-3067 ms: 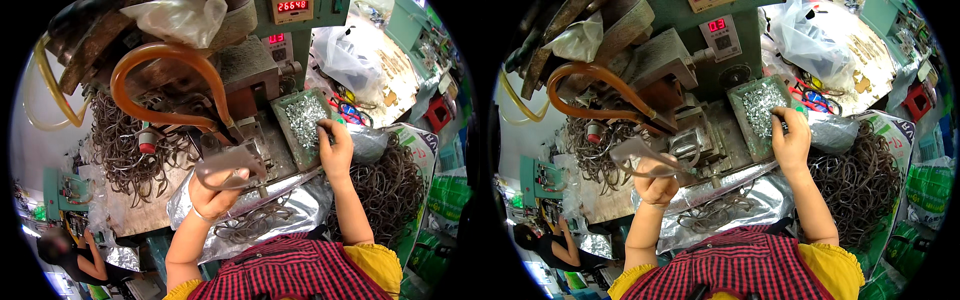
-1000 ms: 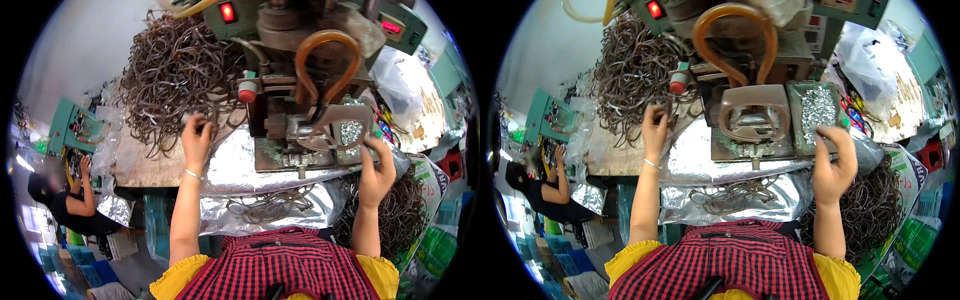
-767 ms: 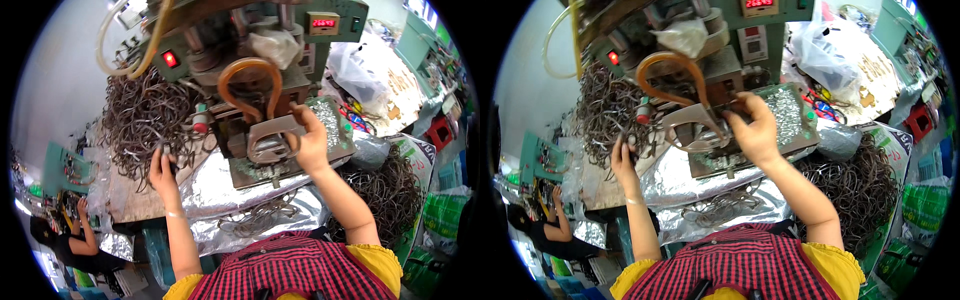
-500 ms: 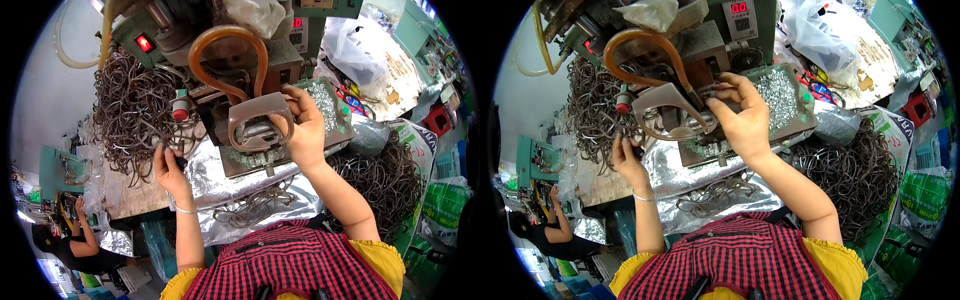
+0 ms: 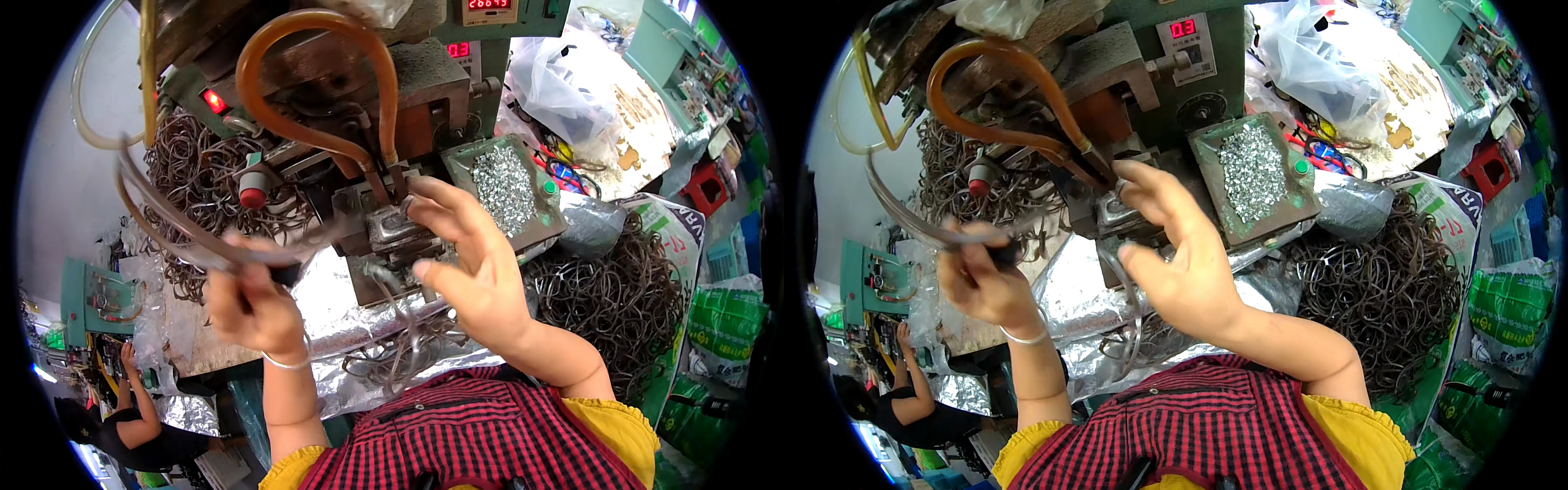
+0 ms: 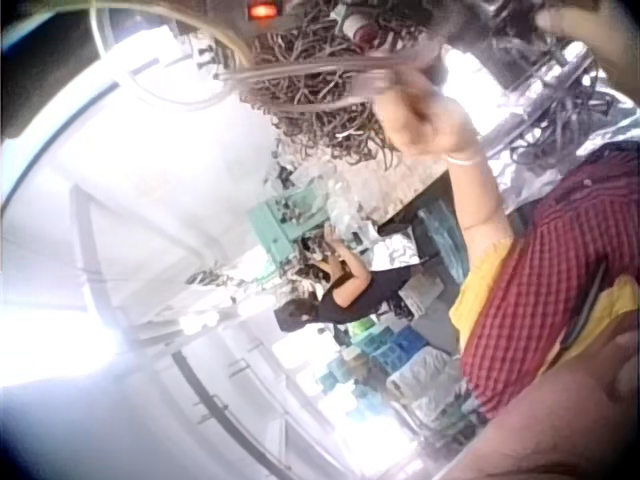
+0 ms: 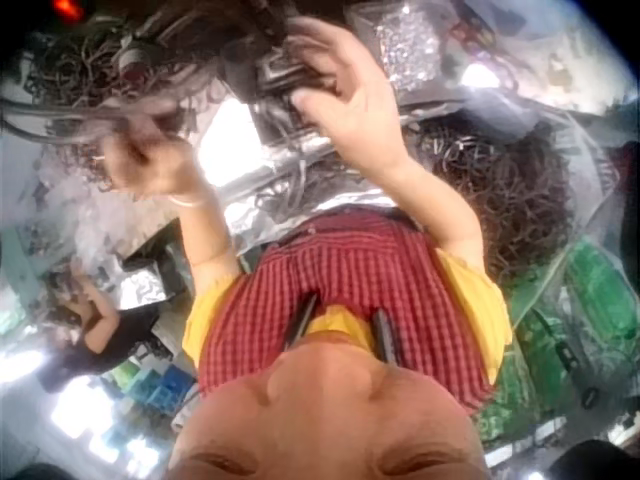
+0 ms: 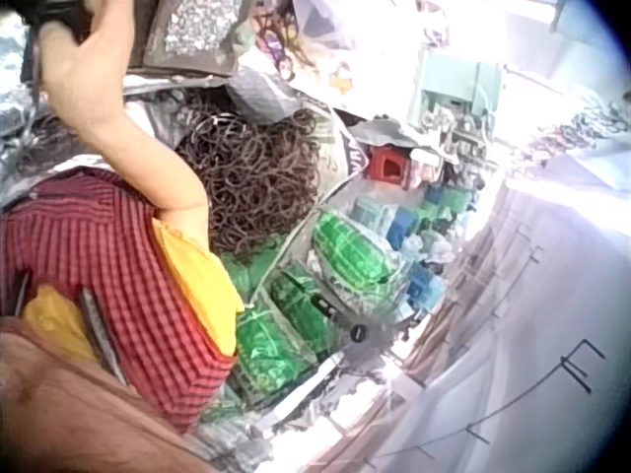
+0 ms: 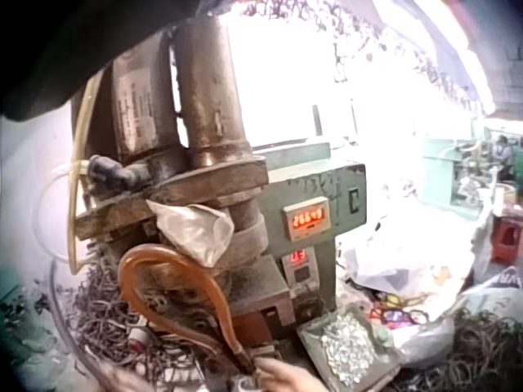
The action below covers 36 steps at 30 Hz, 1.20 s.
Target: The person repeatedly picks up small metal components and places them into a press machine, then removes the formed metal loops and places them into a pile. The process is continuous and repetitive, with the person handling the components one at a time.
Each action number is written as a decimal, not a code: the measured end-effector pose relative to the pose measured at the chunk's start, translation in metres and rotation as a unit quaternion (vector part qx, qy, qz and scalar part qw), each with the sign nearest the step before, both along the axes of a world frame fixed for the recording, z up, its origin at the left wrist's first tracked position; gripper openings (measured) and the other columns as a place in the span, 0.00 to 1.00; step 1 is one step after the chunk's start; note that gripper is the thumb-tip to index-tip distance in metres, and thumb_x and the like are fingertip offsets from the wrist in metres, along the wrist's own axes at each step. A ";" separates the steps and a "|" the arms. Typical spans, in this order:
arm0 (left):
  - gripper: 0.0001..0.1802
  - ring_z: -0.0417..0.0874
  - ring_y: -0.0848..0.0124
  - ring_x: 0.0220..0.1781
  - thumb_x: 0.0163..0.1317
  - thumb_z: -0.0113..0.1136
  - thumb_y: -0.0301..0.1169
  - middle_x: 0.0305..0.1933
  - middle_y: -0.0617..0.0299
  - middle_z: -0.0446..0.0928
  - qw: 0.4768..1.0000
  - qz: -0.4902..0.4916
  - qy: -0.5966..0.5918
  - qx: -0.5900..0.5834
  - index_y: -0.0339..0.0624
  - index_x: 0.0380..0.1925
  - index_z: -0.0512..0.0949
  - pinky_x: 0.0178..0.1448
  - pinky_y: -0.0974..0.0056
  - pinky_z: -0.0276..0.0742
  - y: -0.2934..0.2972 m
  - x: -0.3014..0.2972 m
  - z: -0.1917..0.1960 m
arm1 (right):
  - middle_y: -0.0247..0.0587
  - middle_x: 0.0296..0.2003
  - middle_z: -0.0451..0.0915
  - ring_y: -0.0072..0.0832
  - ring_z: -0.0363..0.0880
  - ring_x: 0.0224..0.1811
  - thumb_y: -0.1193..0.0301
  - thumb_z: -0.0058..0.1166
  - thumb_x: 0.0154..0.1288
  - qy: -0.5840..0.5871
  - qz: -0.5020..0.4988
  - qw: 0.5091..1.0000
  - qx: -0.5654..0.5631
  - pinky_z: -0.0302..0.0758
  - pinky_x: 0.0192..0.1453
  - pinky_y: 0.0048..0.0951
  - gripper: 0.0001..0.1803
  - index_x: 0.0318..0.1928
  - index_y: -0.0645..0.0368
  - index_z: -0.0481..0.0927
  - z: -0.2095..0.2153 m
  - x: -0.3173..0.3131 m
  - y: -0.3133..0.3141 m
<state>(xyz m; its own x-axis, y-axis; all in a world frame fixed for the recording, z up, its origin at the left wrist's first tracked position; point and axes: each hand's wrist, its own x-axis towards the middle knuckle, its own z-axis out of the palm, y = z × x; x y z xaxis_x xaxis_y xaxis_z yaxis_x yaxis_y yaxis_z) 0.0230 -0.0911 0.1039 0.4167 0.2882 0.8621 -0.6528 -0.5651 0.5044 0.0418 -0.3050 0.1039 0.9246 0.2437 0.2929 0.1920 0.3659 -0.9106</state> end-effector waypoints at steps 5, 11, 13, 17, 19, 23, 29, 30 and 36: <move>0.13 0.85 0.62 0.35 0.62 0.57 0.15 0.38 0.47 0.84 0.970 -0.017 -0.001 0.243 0.36 0.46 0.80 0.38 0.63 0.81 -0.025 0.000 -0.019 | 0.54 0.58 0.75 0.48 0.69 0.67 0.73 0.60 0.56 -0.216 -0.286 0.791 -0.496 0.67 0.68 0.45 0.23 0.55 0.56 0.80 -0.058 0.059 -0.054; 0.24 0.80 0.64 0.29 0.43 0.62 0.13 0.36 0.58 0.81 0.956 -0.082 -0.051 0.276 0.40 0.43 0.84 0.30 0.63 0.76 -0.040 0.026 -0.035 | 0.48 0.53 0.78 0.48 0.70 0.65 0.70 0.66 0.53 -0.196 -0.363 0.727 -0.550 0.72 0.59 0.47 0.09 0.36 0.56 0.83 -0.107 0.076 -0.082; 0.15 0.84 0.59 0.34 0.52 0.59 0.14 0.37 0.54 0.83 0.955 -0.091 -0.017 0.281 0.38 0.40 0.82 0.36 0.61 0.80 -0.042 0.024 -0.033 | 0.47 0.52 0.79 0.47 0.71 0.64 0.70 0.66 0.52 -0.202 -0.369 0.738 -0.528 0.72 0.57 0.47 0.07 0.32 0.56 0.83 -0.110 0.083 -0.086; 0.09 0.86 0.58 0.37 0.56 0.58 0.14 0.39 0.52 0.84 0.941 -0.072 -0.035 0.328 0.38 0.35 0.78 0.37 0.60 0.82 -0.037 0.024 -0.039 | 0.44 0.41 0.82 0.45 0.78 0.51 0.70 0.66 0.52 -0.172 -0.342 0.779 -0.497 0.74 0.54 0.42 0.07 0.32 0.57 0.83 -0.095 0.097 -0.094; 0.10 0.86 0.58 0.37 0.55 0.58 0.14 0.39 0.52 0.84 0.942 -0.082 -0.029 0.323 0.38 0.35 0.78 0.37 0.60 0.81 -0.032 0.023 -0.040 | 0.47 0.35 0.83 0.47 0.79 0.45 0.69 0.65 0.54 -0.150 -0.339 0.811 -0.452 0.74 0.52 0.41 0.09 0.34 0.59 0.82 -0.084 0.101 -0.091; 0.06 0.80 0.67 0.26 0.57 0.58 0.20 0.39 0.53 0.85 0.937 -0.274 0.158 0.146 0.39 0.34 0.81 0.25 0.66 0.73 -0.022 0.019 -0.036 | 0.50 0.37 0.83 0.44 0.81 0.43 0.71 0.63 0.56 -0.114 -0.367 0.827 -0.410 0.75 0.48 0.39 0.11 0.38 0.64 0.81 -0.106 0.097 -0.084; 0.16 0.82 0.61 0.35 0.61 0.58 0.25 0.44 0.56 0.81 0.955 -0.105 -0.069 0.268 0.42 0.50 0.82 0.36 0.59 0.77 -0.047 0.019 -0.065 | 0.54 0.64 0.72 0.40 0.71 0.65 0.79 0.54 0.66 -0.091 -0.249 0.892 -0.367 0.67 0.70 0.36 0.29 0.68 0.67 0.67 -0.170 0.116 -0.121; 0.17 0.82 0.61 0.36 0.62 0.54 0.24 0.46 0.55 0.81 0.962 -0.067 -0.037 0.260 0.42 0.51 0.81 0.37 0.58 0.77 -0.051 0.003 -0.049 | 0.50 0.59 0.75 0.37 0.74 0.57 0.75 0.54 0.68 -0.129 -0.259 0.866 -0.408 0.70 0.63 0.35 0.26 0.66 0.65 0.70 -0.156 0.115 -0.123; 0.16 0.80 0.51 0.43 0.55 0.55 0.26 0.44 0.50 0.78 0.968 0.179 0.145 0.099 0.40 0.45 0.81 0.46 0.52 0.78 0.060 -0.054 -0.063 | 0.40 0.38 0.84 0.28 0.82 0.32 0.61 0.50 0.75 -0.258 -0.396 0.685 -0.555 0.80 0.39 0.31 0.19 0.58 0.57 0.81 -0.099 0.038 -0.119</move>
